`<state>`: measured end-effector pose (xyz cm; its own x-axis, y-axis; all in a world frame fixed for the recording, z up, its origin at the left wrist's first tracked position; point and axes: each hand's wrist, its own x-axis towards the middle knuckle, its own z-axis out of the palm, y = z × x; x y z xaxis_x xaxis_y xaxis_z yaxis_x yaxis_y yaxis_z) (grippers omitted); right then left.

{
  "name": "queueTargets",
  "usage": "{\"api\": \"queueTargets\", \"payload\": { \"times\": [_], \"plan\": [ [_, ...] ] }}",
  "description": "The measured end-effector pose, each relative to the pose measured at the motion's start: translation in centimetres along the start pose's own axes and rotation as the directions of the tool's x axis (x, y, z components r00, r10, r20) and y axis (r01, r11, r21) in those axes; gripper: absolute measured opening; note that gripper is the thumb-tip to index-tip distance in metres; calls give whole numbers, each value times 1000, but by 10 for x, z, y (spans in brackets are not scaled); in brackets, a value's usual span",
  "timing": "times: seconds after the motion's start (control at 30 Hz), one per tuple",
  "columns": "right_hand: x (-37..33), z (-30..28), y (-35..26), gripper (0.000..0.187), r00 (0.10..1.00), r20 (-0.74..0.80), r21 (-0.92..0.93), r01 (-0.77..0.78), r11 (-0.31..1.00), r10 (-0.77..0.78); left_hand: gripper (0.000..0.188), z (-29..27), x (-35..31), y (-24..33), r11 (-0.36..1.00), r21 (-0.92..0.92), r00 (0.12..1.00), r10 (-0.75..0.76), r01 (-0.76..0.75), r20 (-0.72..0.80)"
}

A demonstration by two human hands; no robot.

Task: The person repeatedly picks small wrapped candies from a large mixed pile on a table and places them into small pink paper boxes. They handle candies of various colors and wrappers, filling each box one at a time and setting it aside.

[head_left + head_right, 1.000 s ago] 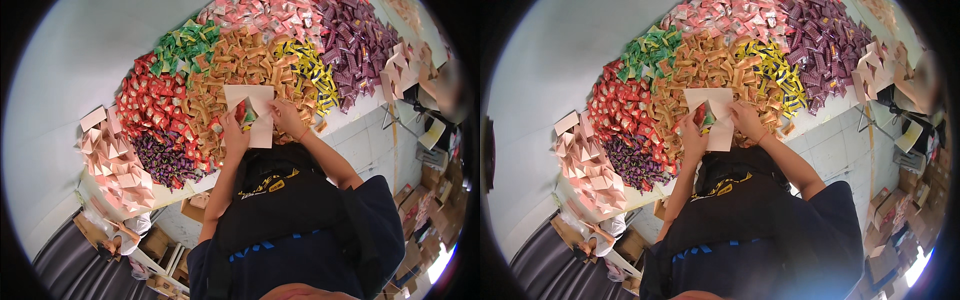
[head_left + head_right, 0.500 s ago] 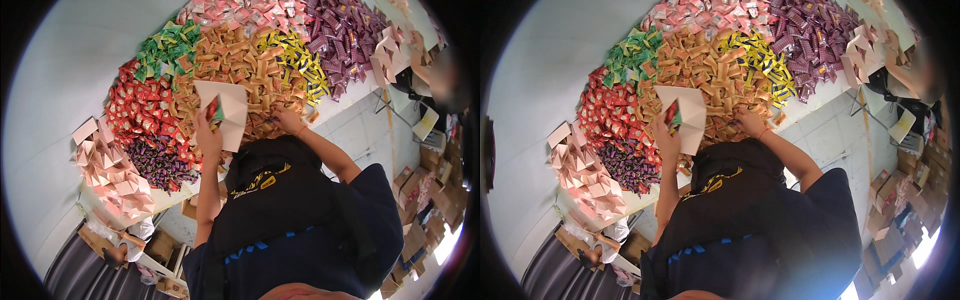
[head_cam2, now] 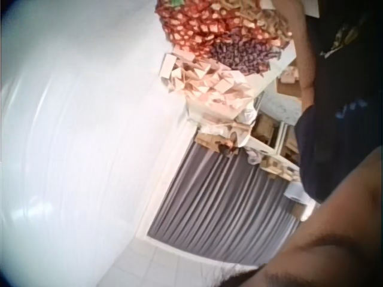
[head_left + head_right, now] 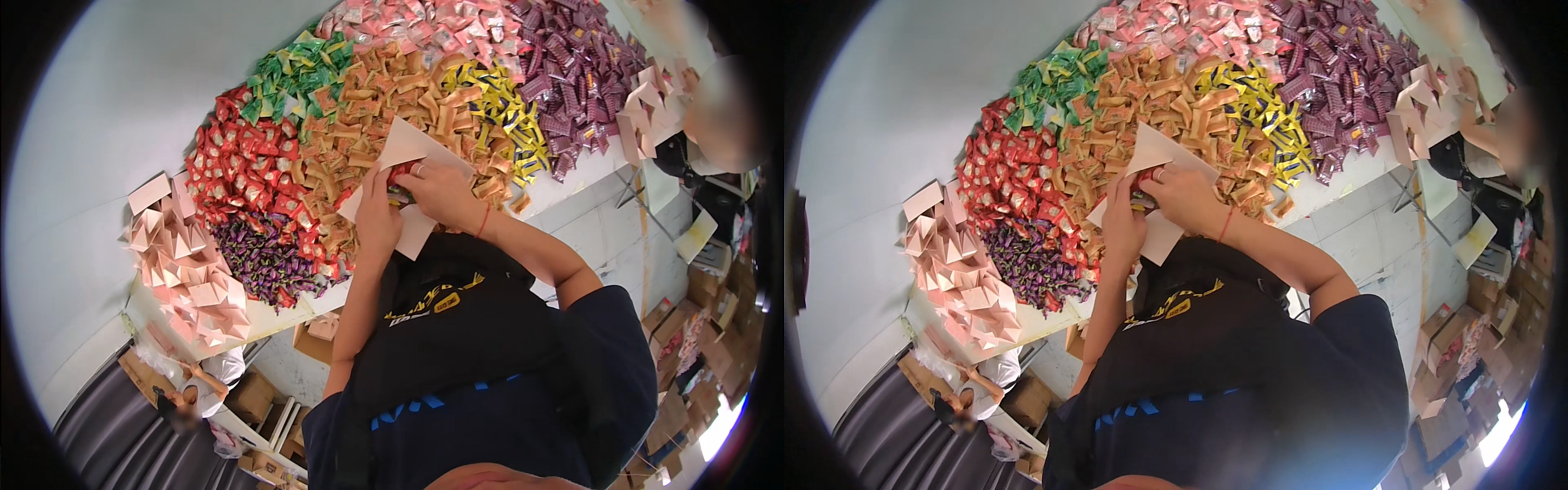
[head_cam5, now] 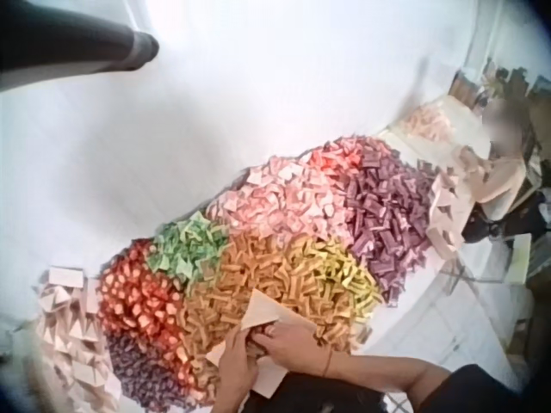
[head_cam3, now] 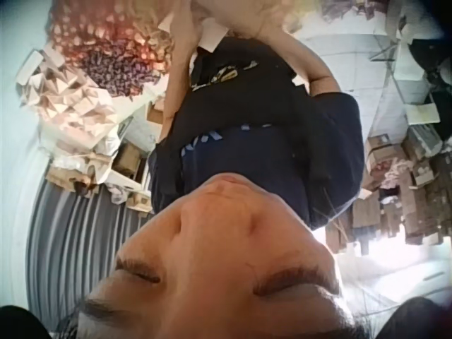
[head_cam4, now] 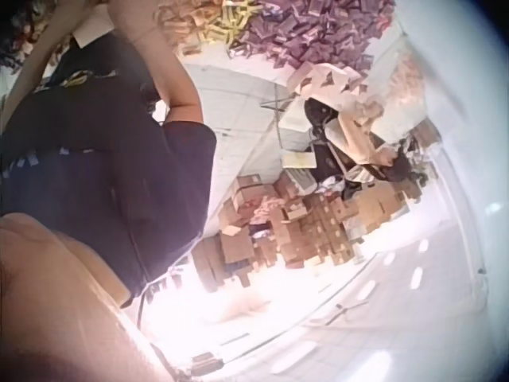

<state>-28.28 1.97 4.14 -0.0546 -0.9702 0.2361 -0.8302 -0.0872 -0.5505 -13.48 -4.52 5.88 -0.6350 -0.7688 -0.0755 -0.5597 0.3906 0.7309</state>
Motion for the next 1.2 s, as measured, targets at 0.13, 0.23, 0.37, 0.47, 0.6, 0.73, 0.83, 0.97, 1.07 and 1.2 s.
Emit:
{"api": "queueTargets", "payload": {
  "times": [0.13,0.23,0.37,0.47,0.6,0.73,0.83,0.97,1.07,1.2],
  "plan": [
    [-15,-4,14,13,956,285,-203,131,970,-70,58,5,3,-12,994,73,996,87,-86,-11],
    [-18,-31,12,24,981,195,-41,30,999,-21,58,7,10,-6,996,-5,995,91,-91,36],
    [-31,-61,51,12,988,-149,279,84,957,-43,59,16,21,7,994,100,998,41,-46,47],
    [-54,-82,130,11,839,-427,150,-303,941,338,58,15,30,8,992,121,999,49,-45,-25],
    [-109,-79,277,31,479,-540,-130,-860,493,693,55,23,38,15,990,121,997,70,-68,-19],
    [-121,-59,329,26,498,-522,43,-795,605,692,54,44,54,23,995,77,998,62,-62,3],
    [-117,-53,339,29,595,-475,119,-686,717,649,53,56,68,35,999,49,1000,9,-10,3],
    [-112,-59,340,47,671,-499,-71,-662,746,548,51,67,84,42,999,34,1000,-19,19,16],
    [-114,-74,353,51,693,-428,1,-642,767,581,51,75,92,46,997,-25,997,-72,74,39],
    [-109,-91,369,33,828,-455,-229,-464,856,327,51,84,101,37,999,-3,993,-49,50,105]
  ]
}}
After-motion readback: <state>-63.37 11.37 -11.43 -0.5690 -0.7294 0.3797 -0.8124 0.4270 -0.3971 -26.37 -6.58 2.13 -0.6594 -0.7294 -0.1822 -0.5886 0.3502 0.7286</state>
